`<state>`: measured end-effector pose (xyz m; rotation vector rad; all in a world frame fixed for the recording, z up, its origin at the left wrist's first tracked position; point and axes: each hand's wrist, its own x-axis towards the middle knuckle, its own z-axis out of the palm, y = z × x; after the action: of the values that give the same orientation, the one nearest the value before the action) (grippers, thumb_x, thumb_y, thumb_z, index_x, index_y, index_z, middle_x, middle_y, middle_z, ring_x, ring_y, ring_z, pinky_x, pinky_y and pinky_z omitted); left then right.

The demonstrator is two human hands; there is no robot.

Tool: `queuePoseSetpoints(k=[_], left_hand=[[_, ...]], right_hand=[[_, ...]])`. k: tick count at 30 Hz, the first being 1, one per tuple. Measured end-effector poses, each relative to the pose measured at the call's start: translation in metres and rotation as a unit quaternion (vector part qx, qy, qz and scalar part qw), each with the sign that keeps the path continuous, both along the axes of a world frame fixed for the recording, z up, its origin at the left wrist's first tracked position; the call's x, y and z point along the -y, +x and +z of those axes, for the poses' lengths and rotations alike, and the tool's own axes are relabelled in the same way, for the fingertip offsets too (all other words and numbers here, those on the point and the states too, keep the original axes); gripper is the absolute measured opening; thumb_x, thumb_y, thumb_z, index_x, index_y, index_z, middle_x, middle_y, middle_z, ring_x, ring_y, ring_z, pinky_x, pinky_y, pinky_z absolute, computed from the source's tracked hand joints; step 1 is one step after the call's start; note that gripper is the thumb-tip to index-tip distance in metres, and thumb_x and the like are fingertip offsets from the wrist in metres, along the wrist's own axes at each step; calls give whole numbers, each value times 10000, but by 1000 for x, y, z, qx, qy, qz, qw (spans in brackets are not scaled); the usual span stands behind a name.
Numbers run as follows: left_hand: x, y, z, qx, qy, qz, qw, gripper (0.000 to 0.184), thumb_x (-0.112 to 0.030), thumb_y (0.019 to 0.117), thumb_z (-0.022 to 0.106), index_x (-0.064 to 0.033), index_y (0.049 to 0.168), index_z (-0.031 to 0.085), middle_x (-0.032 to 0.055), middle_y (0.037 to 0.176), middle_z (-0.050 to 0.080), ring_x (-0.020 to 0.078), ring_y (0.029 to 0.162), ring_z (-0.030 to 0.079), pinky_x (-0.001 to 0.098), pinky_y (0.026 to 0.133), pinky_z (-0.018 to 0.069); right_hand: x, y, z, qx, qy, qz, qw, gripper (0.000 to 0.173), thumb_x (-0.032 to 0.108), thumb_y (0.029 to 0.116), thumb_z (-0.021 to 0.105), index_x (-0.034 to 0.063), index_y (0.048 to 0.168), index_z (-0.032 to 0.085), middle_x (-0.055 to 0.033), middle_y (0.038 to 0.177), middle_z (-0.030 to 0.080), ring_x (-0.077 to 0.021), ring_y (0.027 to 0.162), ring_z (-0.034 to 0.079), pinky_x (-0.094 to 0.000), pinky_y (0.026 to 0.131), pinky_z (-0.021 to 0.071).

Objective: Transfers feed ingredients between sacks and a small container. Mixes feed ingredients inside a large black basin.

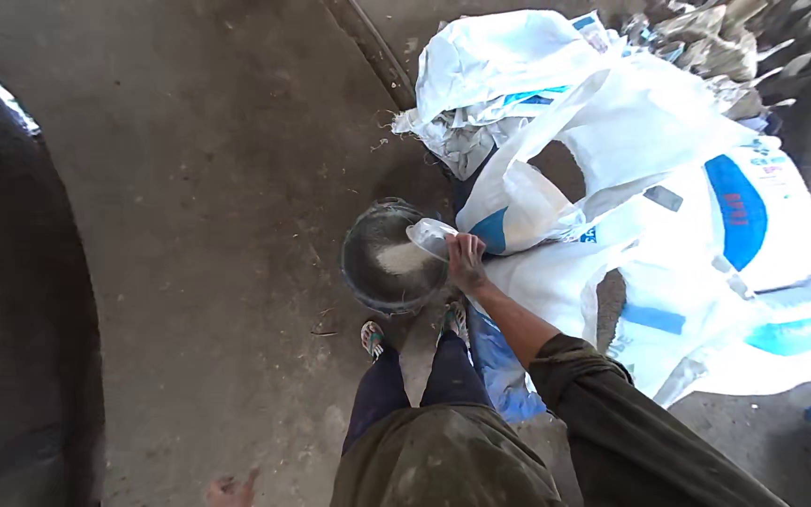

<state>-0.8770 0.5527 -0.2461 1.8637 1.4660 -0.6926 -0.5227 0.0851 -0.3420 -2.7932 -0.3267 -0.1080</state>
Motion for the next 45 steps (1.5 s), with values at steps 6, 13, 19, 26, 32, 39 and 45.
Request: queuePoseSetpoints(k=[6,13,19,26,32,39,45], left_hand=[[148,189,23,154,-237,-248,927,480,-323,1043,504,52,1342,474,149,1057,607,184,879,597,403,776,534],[437,320,42,64,-390,-547,738,610,-521,1020,538,-5,1344,514,156,1086,638,247,950,627,458,853,531],[565,316,33,-47,-302,-616,726,493,-461,1004,603,-19,1222,631,164,1024,675,290,967,664,532,885,528],[557,295,22,101,-410,-366,829,250,-44,837,393,-166,763,599,-124,627,609,-38,558,584,170,540,509],[570,297,18,127,-425,-327,834,279,-22,785,395,-212,753,597,-148,634,628,-59,537,570,143,499,476],[572,309,25,97,-409,-352,836,297,8,795,393,-183,825,618,-172,698,655,-86,639,615,135,609,528],[529,304,2,129,-527,-323,776,342,-592,958,570,-305,886,741,-172,759,688,-57,687,622,161,665,529]], right_hand=[[89,-59,132,127,107,-55,985,565,-47,727,652,-41,1291,612,-269,1219,635,-454,1159,605,-618,1014,458],[283,-158,207,-130,9,-413,901,575,-68,888,616,-35,1447,486,-319,1313,570,-498,1213,578,-652,999,482],[400,-132,5,-204,12,-457,866,537,84,947,645,12,1461,511,-318,1336,574,-512,1250,550,-678,1024,444],[408,-117,-107,-416,189,-431,778,391,420,995,663,123,1245,711,-229,1123,716,-436,1057,681,-670,904,526],[384,-136,-147,-542,318,-405,664,647,623,961,611,79,1307,668,-219,1278,663,-366,1209,625,-585,1034,481],[367,-131,-98,-591,374,-406,587,783,625,1052,386,-56,1410,536,-284,1446,534,-390,1361,513,-563,1128,399],[383,-143,-63,-484,409,-492,597,490,283,1130,376,-94,1416,502,-295,1456,514,-364,1358,507,-497,1141,391]])
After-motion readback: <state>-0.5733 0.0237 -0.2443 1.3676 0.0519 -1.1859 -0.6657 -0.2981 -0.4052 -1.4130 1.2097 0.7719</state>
